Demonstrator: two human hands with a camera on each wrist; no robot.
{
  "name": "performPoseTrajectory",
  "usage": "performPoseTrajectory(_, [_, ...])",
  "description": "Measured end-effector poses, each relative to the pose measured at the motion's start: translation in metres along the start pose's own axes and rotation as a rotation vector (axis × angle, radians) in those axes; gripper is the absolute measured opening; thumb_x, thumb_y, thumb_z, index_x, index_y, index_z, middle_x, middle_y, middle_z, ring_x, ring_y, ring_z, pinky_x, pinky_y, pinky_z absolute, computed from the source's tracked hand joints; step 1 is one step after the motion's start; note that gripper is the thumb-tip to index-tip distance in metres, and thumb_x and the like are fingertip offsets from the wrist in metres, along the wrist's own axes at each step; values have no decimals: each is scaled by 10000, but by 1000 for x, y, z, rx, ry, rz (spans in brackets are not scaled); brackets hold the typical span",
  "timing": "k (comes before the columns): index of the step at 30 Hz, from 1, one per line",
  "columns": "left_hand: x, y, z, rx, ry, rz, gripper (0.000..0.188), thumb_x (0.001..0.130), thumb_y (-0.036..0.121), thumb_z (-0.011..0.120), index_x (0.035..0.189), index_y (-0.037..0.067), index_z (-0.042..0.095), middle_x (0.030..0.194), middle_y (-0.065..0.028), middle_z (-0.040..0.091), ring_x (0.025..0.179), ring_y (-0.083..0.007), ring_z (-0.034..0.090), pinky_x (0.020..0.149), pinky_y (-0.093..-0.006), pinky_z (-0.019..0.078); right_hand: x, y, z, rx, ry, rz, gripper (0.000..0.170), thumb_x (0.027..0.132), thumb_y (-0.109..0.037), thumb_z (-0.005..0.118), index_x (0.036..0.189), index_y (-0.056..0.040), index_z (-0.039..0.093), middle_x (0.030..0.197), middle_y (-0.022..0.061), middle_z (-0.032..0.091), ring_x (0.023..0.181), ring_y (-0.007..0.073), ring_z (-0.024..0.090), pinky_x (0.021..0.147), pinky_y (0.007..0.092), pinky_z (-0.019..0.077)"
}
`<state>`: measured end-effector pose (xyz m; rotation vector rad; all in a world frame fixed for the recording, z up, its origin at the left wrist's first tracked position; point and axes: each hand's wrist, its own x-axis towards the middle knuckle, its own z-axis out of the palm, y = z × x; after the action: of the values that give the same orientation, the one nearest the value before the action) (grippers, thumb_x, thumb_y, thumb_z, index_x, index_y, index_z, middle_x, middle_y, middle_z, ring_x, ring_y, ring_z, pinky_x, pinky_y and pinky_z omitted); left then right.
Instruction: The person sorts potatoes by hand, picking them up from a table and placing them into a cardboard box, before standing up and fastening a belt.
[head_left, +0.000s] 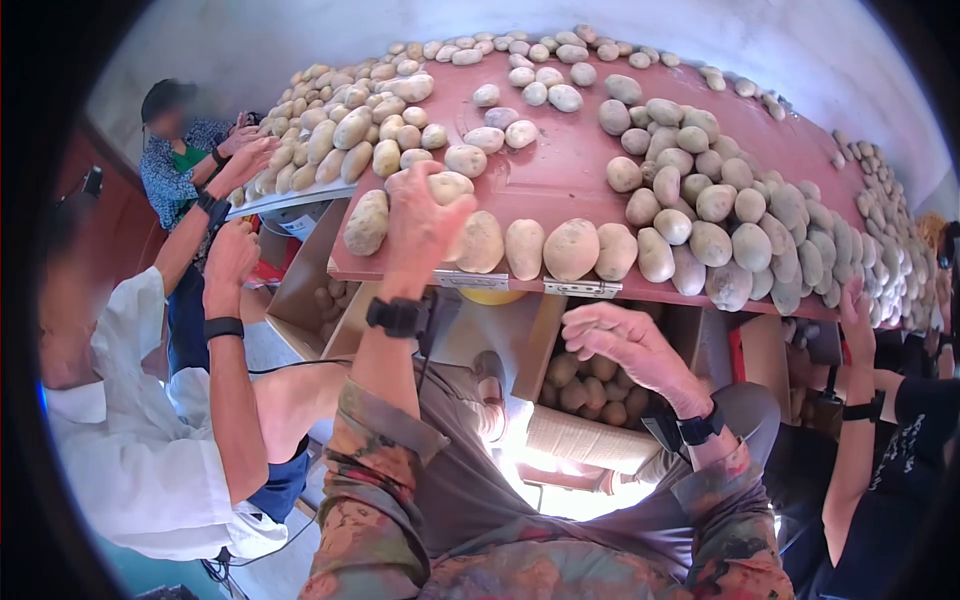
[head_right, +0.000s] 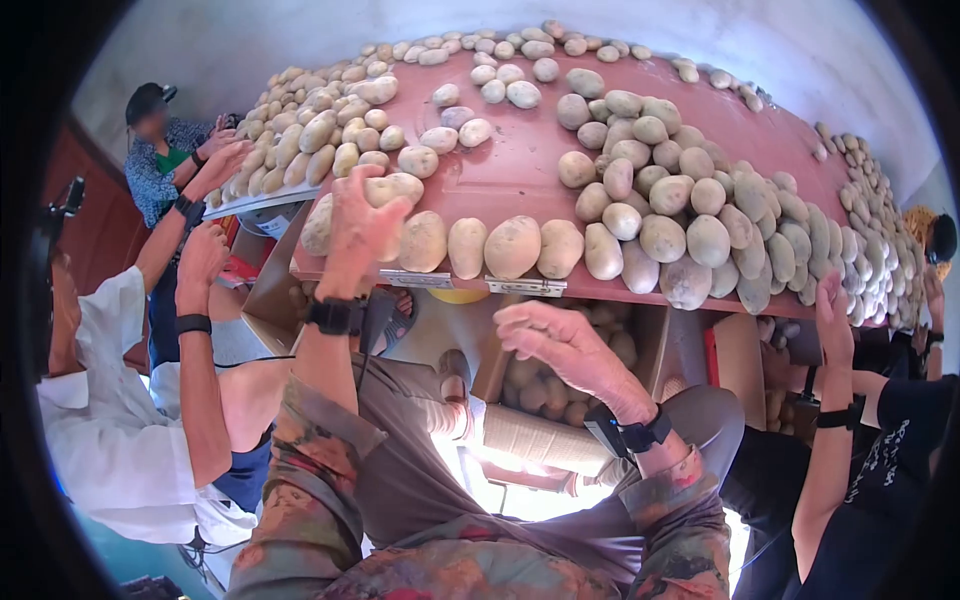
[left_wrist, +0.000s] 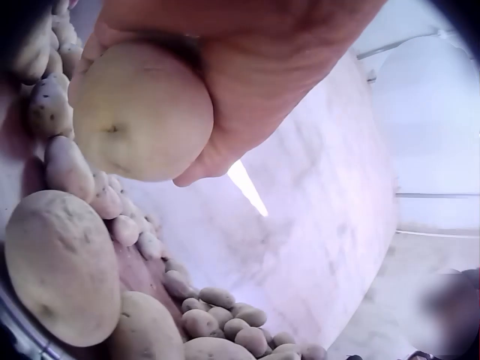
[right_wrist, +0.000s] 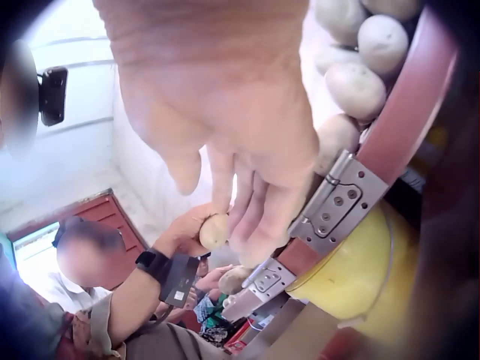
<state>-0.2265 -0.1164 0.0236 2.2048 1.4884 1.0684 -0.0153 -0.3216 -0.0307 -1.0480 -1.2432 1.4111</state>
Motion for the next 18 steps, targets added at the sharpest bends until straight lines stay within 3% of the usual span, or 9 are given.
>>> performPoseTrajectory(2, [8,-18,6,15,-35,-22,560,681,235,738,1167,29,550,1135,-235,532,1107,-375,513,944,-419,448,-3,9,6,-48,-55,71,295,979,-196,558,1218,-25,593,1085,62,659,996,157,629,852,306,504])
performPoseTrajectory(4, [15,-35,13,27,-69,-39,552,679,234,733,1160,26,558,1119,-248,542,1121,-383,513,945,-418,450,-3,25,13,-296,-189,-48,295,956,-212,589,1187,-29,600,968,101,690,889,184,664,816,315,518])
performPoseTrajectory(5, [17,-44,17,55,-114,2,550,684,236,726,1164,25,557,1123,-253,548,1133,-389,512,957,-419,444,-6,15,17,-372,-239,54,291,933,-220,613,1151,-28,607,920,135,689,869,216,677,805,331,522])
performPoseTrajectory(8, [16,-66,27,144,-183,170,527,717,234,703,1177,20,559,1182,-243,560,1140,-401,521,971,-438,432,-10,31,6,-473,-413,45,302,943,-186,631,1194,-23,593,1021,98,688,920,143,649,818,282,522])
performPoseTrajectory(10, [22,-95,35,78,-213,235,529,747,245,714,1196,14,556,1179,-237,572,1145,-396,518,973,-435,426,-14,31,-5,-438,-349,19,273,941,-153,631,1177,-21,597,999,79,678,914,127,636,839,278,519])
performPoseTrajectory(12, [20,-114,38,-86,-185,328,458,785,225,695,1171,8,576,1120,-233,607,1101,-386,553,968,-426,429,-24,36,-19,-73,-221,268,309,936,-173,644,1196,-15,592,1056,61,662,952,102,607,845,270,513])
performPoseTrajectory(14, [24,-104,27,-3,-300,278,419,811,218,657,1175,25,579,1126,-232,615,1105,-390,560,965,-432,430,-26,20,-36,-358,-207,262,323,939,-173,636,1206,4,588,1052,66,661,968,96,604,890,271,493])
performPoseTrajectory(16, [28,-101,23,154,-352,270,410,830,232,623,1199,60,573,1172,-239,603,1136,-393,550,968,-432,427,-35,22,-51,-148,-120,242,337,914,-257,655,1156,-22,631,955,49,676,886,120,627,791,279,506])
performPoseTrajectory(18, [28,-102,23,155,-373,237,411,837,241,612,1211,76,570,1186,-243,598,1142,-395,548,970,-431,425,-40,6,-67,-181,-77,303,365,919,-293,657,1152,-13,633,950,43,667,877,121,631,801,275,508])
